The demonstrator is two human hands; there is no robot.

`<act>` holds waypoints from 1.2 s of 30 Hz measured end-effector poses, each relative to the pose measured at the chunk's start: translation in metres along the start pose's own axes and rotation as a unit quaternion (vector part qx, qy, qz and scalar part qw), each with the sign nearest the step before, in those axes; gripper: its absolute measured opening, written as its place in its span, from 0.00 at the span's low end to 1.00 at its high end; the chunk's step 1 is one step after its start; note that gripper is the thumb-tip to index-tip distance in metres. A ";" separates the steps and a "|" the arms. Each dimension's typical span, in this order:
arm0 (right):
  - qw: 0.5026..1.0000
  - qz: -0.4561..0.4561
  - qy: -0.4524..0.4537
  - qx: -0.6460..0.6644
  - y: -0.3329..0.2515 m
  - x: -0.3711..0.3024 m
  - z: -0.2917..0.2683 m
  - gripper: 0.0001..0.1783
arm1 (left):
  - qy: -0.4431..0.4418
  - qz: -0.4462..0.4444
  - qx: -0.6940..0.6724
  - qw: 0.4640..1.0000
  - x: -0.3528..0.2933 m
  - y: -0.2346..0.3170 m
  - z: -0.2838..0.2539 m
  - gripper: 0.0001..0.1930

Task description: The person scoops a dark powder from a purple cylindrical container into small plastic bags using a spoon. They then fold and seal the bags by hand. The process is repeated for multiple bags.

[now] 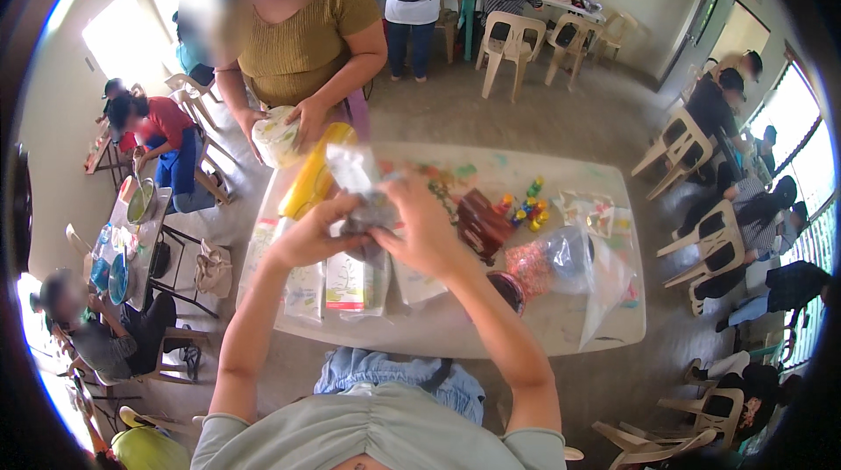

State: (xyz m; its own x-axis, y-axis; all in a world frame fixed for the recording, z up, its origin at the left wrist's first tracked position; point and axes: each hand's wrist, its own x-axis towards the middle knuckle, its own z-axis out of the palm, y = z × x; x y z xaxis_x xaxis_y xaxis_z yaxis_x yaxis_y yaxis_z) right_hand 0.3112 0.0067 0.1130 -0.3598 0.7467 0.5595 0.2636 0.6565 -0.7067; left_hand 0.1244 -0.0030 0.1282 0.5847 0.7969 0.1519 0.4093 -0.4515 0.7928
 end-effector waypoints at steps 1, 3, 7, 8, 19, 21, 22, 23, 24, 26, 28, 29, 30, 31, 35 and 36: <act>1.000 -0.001 -0.031 -0.002 0.000 0.001 -0.001 0.23 | 0.007 0.010 -0.016 1.000 -0.002 0.000 0.002 0.12; 0.996 -0.004 -0.093 -0.005 0.002 0.002 -0.006 0.23 | -0.005 0.000 -0.022 1.000 -0.004 0.000 0.005 0.12; 0.997 -0.012 -0.080 -0.017 0.006 -0.004 -0.006 0.23 | -0.008 0.022 -0.042 0.999 -0.004 -0.006 0.008 0.13; 0.997 -0.001 -0.081 -0.005 0.004 -0.003 -0.007 0.23 | -0.003 0.033 -0.048 0.998 -0.004 -0.008 0.009 0.13; 0.986 0.026 -0.160 -0.032 0.011 -0.015 -0.013 0.24 | -0.027 0.029 -0.043 0.998 -0.009 -0.011 0.023 0.15; 0.984 0.046 -0.169 -0.018 0.010 -0.017 -0.013 0.24 | -0.033 0.025 -0.047 0.998 -0.009 -0.011 0.024 0.14; 0.980 0.068 -0.185 -0.002 0.007 -0.016 -0.014 0.24 | -0.043 0.015 -0.049 0.998 -0.009 -0.009 0.024 0.14; 0.975 0.090 -0.200 0.014 0.005 -0.014 -0.015 0.24 | -0.055 0.006 -0.052 0.997 -0.009 -0.009 0.024 0.13; 0.978 0.071 -0.198 0.007 0.007 -0.015 -0.016 0.24 | -0.050 0.005 -0.069 0.996 -0.007 -0.010 0.025 0.13; 0.980 0.045 -0.192 -0.008 0.015 -0.019 -0.020 0.24 | -0.051 0.001 -0.111 0.993 -0.004 -0.015 0.031 0.14; 0.986 0.031 -0.162 -0.027 0.021 -0.022 -0.022 0.23 | 0.004 0.013 -0.069 0.997 -0.001 -0.007 0.034 0.13; 0.987 0.022 -0.158 -0.034 0.023 -0.021 -0.024 0.23 | 0.025 0.021 -0.046 0.998 -0.001 -0.008 0.038 0.13; 0.987 0.008 -0.155 -0.043 0.023 -0.019 -0.027 0.23 | 0.050 0.030 -0.021 0.998 0.000 -0.008 0.040 0.13; 0.986 0.012 -0.160 -0.052 0.021 -0.018 -0.030 0.22 | 0.044 0.029 -0.009 0.999 0.001 -0.006 0.040 0.13; 0.980 0.041 -0.188 -0.050 0.013 -0.020 -0.043 0.21 | 0.038 0.015 -0.022 0.999 0.004 -0.001 0.043 0.13; 0.978 0.050 -0.198 -0.038 0.014 -0.021 -0.044 0.21 | 0.041 0.006 -0.040 0.998 0.004 0.000 0.044 0.13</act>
State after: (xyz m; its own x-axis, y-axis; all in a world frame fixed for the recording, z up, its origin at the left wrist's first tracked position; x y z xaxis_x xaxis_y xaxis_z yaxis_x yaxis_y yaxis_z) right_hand 0.3617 0.0043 0.1104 -0.6436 0.7173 0.2669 0.3753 0.5997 -0.7068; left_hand 0.1578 -0.0172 0.1024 0.5286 0.8230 0.2078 0.3434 -0.4313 0.8343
